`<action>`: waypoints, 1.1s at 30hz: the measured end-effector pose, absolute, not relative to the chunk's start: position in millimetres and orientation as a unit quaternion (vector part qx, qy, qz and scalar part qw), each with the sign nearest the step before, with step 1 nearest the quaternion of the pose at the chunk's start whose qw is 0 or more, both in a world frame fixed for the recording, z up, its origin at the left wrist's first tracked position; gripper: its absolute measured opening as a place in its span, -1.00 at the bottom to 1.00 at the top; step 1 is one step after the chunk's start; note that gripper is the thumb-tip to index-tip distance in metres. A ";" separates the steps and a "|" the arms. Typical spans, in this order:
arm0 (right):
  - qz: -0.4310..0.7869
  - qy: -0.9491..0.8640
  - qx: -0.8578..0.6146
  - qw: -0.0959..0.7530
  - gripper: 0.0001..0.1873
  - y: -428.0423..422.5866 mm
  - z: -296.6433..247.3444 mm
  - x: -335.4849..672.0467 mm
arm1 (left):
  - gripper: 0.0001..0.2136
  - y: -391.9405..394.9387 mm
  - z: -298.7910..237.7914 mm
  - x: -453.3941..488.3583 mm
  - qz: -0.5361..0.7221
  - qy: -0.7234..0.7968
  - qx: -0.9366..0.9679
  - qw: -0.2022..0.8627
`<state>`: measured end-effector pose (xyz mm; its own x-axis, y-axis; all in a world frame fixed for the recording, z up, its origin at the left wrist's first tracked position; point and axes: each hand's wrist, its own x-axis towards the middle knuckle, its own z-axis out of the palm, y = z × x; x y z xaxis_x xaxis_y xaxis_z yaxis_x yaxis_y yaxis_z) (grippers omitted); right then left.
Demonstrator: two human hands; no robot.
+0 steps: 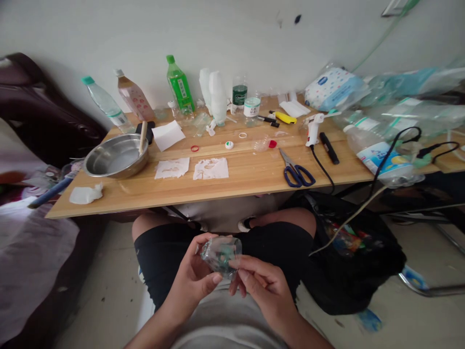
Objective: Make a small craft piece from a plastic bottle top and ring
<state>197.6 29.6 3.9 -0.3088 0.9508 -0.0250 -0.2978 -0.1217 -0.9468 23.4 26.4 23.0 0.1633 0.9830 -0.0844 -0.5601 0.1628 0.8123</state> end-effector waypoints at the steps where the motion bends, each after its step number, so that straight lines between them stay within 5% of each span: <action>1: 0.672 -0.461 -0.343 0.468 -0.80 29.1 3.7 198.0 | -0.47 26.2 22.7 23.5 0.560 0.326 0.329 0.687; 14: 0.777 -0.398 -0.272 0.404 -0.74 19.7 5.2 200.2 | -0.45 23.3 21.4 24.3 0.559 0.315 0.343 0.686; 33: 0.757 -0.430 -0.285 0.402 -0.74 24.1 7.1 199.4 | -0.44 22.0 21.4 24.5 0.553 0.314 0.338 0.693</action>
